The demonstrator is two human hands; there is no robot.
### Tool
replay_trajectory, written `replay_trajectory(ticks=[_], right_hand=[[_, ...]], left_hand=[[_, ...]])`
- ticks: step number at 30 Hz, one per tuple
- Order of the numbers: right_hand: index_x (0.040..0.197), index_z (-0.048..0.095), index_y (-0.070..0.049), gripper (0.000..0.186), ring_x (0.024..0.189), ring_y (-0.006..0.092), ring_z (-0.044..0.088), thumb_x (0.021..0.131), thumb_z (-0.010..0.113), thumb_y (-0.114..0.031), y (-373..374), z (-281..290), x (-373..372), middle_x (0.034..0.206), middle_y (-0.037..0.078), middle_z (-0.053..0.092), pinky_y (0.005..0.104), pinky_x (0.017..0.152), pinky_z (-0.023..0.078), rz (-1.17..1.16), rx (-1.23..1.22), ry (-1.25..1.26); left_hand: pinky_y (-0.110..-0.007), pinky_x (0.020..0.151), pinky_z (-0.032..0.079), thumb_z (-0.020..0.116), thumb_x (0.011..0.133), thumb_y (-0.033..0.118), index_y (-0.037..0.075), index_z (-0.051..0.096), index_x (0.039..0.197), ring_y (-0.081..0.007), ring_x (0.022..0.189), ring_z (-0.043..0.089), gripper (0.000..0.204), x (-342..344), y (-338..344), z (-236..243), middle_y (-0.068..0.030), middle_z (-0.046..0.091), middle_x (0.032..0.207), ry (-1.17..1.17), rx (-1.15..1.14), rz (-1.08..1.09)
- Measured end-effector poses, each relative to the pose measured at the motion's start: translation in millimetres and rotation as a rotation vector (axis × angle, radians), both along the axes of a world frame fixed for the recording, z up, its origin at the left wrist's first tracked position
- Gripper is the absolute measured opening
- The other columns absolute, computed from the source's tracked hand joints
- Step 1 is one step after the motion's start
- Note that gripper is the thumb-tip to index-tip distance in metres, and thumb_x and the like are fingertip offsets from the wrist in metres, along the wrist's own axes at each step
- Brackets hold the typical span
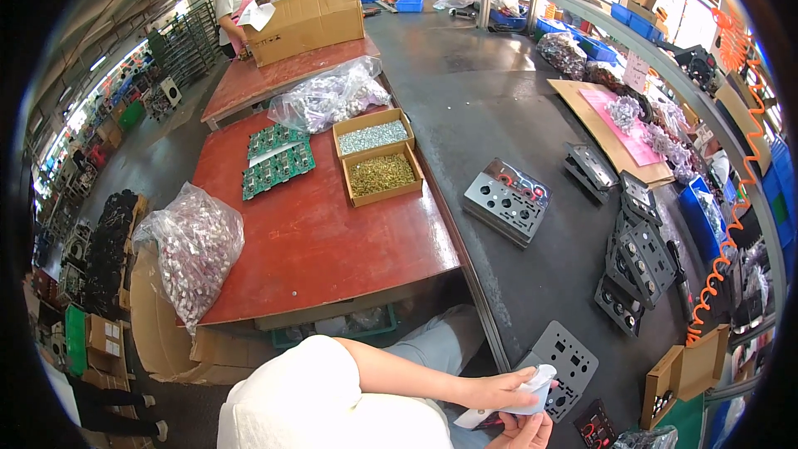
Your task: The recorder is unpacking, cleaning, and inspecting electrical or industrial control panel components at a factory workbench.
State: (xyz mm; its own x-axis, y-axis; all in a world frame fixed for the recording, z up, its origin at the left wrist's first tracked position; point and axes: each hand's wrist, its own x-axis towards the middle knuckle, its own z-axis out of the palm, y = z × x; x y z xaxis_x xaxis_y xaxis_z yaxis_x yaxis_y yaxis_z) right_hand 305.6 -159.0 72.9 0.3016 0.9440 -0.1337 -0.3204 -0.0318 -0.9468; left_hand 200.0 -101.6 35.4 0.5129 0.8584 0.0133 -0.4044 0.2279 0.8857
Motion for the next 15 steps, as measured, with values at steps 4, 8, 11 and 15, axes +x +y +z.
replay_trajectory(ticks=[4,8,11,15], right_hand=[[0.091,0.058,-0.005,0.024,0.054,0.0072,0.040,0.092,0.056,-0.028,-4,-6,12,0.069,0.001,0.052,0.0254,0.050,0.037,0.092,0.010,-0.137],[0.093,0.058,-0.005,0.024,0.053,0.0075,0.038,0.093,0.055,-0.028,-10,0,9,0.068,0.000,0.052,0.0261,0.050,0.037,-0.056,0.025,-0.075],[0.099,0.051,0.001,0.024,0.083,0.0136,0.061,0.094,0.046,-0.022,-8,-1,7,0.091,0.008,0.059,0.0223,0.062,0.048,-0.018,-0.006,-0.041],[0.098,0.053,0.003,0.019,0.077,0.0165,0.061,0.093,0.048,-0.015,4,-2,4,0.086,0.008,0.058,0.0274,0.061,0.052,-0.039,-0.073,0.229]], left_hand=[[-0.025,0.085,0.043,0.054,0.092,0.037,0.004,0.027,0.136,-0.0119,0.097,0.049,0.061,8,-6,-1,-0.0063,0.050,0.104,0.105,0.211,-0.005],[-0.025,0.083,0.043,0.055,0.091,0.040,0.003,0.035,0.132,-0.0096,0.095,0.050,0.059,20,-8,-4,-0.0030,0.052,0.101,-0.155,-0.110,-0.141],[-0.025,0.079,0.044,0.050,0.094,0.037,0.003,0.050,0.119,-0.0083,0.090,0.051,0.042,27,-13,-33,-0.0005,0.055,0.096,-0.127,-0.194,0.052],[-0.030,0.082,0.047,0.046,0.095,0.026,0.004,0.051,0.118,-0.0136,0.094,0.056,0.032,-6,-2,-10,-0.0049,0.058,0.102,-0.175,-0.520,0.168]])
